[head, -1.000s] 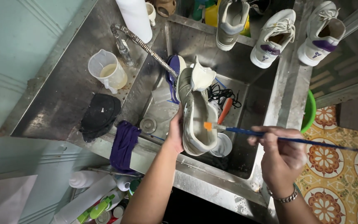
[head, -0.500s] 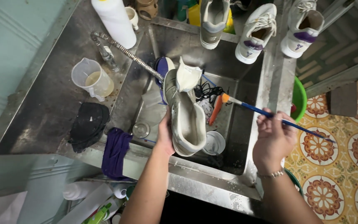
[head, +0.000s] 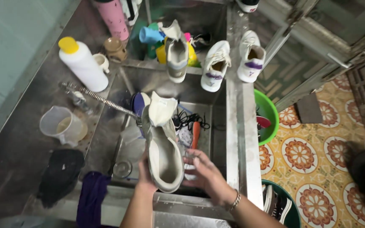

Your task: The recorder cleans and detail-brushes various pairs of sneakers at a sink and in basins.

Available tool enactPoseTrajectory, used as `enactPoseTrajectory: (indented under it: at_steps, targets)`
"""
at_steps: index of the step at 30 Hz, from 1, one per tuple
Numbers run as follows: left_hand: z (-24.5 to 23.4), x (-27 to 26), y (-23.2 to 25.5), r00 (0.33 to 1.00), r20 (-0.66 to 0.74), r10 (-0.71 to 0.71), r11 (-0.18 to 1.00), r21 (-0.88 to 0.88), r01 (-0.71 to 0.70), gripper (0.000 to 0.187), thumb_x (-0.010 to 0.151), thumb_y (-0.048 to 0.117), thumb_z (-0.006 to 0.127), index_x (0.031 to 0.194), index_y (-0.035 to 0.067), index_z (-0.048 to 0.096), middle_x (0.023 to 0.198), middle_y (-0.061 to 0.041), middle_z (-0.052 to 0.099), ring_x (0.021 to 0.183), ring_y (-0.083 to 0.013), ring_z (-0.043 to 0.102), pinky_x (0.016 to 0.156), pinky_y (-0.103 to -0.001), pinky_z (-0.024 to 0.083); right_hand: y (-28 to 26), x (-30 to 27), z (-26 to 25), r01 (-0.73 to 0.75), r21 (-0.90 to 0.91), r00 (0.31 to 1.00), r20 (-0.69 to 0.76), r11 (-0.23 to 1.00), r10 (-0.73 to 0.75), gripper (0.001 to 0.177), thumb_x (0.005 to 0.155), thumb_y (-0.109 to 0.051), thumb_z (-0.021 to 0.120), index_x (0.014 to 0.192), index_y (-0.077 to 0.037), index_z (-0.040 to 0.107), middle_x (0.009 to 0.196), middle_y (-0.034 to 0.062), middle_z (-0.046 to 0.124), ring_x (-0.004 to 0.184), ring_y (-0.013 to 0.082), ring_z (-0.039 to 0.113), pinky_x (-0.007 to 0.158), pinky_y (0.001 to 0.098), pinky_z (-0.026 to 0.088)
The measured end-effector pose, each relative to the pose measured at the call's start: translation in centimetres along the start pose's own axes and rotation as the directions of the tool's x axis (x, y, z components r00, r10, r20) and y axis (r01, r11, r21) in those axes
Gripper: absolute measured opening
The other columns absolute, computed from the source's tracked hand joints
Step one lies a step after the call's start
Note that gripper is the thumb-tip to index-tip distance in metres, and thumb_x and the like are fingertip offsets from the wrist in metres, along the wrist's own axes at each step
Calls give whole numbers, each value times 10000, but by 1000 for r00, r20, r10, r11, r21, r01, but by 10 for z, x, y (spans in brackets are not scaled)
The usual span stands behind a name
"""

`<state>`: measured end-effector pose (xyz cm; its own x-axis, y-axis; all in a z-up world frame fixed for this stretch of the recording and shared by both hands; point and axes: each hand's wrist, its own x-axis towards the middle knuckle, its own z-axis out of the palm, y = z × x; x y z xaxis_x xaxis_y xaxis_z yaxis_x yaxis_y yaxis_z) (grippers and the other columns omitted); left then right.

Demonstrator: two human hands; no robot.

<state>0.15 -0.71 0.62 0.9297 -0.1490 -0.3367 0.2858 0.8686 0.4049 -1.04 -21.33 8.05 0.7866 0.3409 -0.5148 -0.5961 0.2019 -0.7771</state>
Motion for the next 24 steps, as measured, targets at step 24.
enactPoseTrajectory:
  at_steps: [24]
  targets:
    - [43, 42, -60, 998, -64, -13, 736, 675, 53, 556, 983, 459, 525, 1406, 108, 610, 1009, -42, 727, 911, -139, 650, 795, -280, 484, -60, -47, -146, 163, -154, 817, -533, 975, -221, 564, 875, -194, 540, 1436, -168, 485, 1109, 125, 687, 825, 302, 722, 661, 439, 618]
